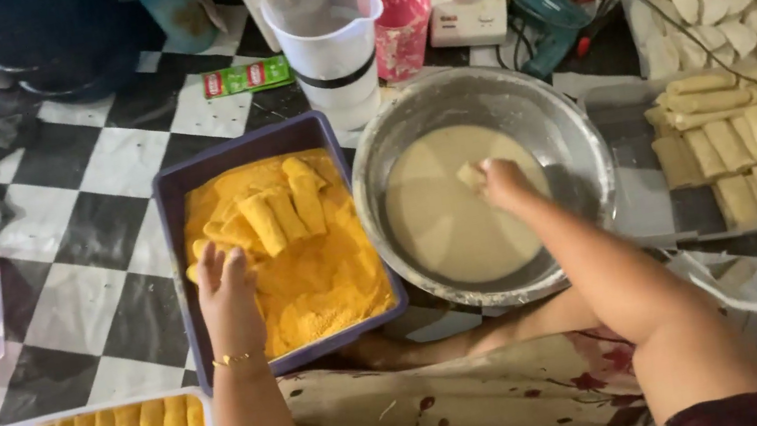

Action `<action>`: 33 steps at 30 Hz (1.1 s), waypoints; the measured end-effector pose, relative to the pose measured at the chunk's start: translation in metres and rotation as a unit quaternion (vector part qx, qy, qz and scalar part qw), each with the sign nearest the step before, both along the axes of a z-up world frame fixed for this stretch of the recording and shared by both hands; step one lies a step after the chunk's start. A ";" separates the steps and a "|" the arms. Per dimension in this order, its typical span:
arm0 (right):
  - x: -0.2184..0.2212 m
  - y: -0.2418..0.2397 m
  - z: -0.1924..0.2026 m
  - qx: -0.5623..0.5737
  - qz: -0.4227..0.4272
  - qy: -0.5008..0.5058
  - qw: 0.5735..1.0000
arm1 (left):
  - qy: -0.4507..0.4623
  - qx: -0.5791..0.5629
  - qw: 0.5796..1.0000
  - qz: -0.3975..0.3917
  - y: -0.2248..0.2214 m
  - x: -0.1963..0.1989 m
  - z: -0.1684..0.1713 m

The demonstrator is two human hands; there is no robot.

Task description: Dipping food rolls into a liquid batter and then coating them with yellow powder.

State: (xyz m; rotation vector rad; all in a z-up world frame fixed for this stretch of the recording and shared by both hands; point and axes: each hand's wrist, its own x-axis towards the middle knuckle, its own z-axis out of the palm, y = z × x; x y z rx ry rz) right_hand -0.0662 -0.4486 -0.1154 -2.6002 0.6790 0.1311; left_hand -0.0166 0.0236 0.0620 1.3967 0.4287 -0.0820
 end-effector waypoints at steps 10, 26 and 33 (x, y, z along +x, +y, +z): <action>-0.026 0.053 0.072 0.531 -0.163 -0.056 0.830 | -0.109 0.084 0.988 -0.067 -0.027 -0.046 -0.025; -0.063 0.087 0.169 -0.060 0.129 -0.494 0.858 | -0.126 0.513 0.744 -0.410 -0.046 -0.020 -0.110; -0.047 -0.028 0.024 -0.099 0.030 0.224 0.969 | 0.012 0.587 0.669 -0.455 -0.062 -0.014 -0.121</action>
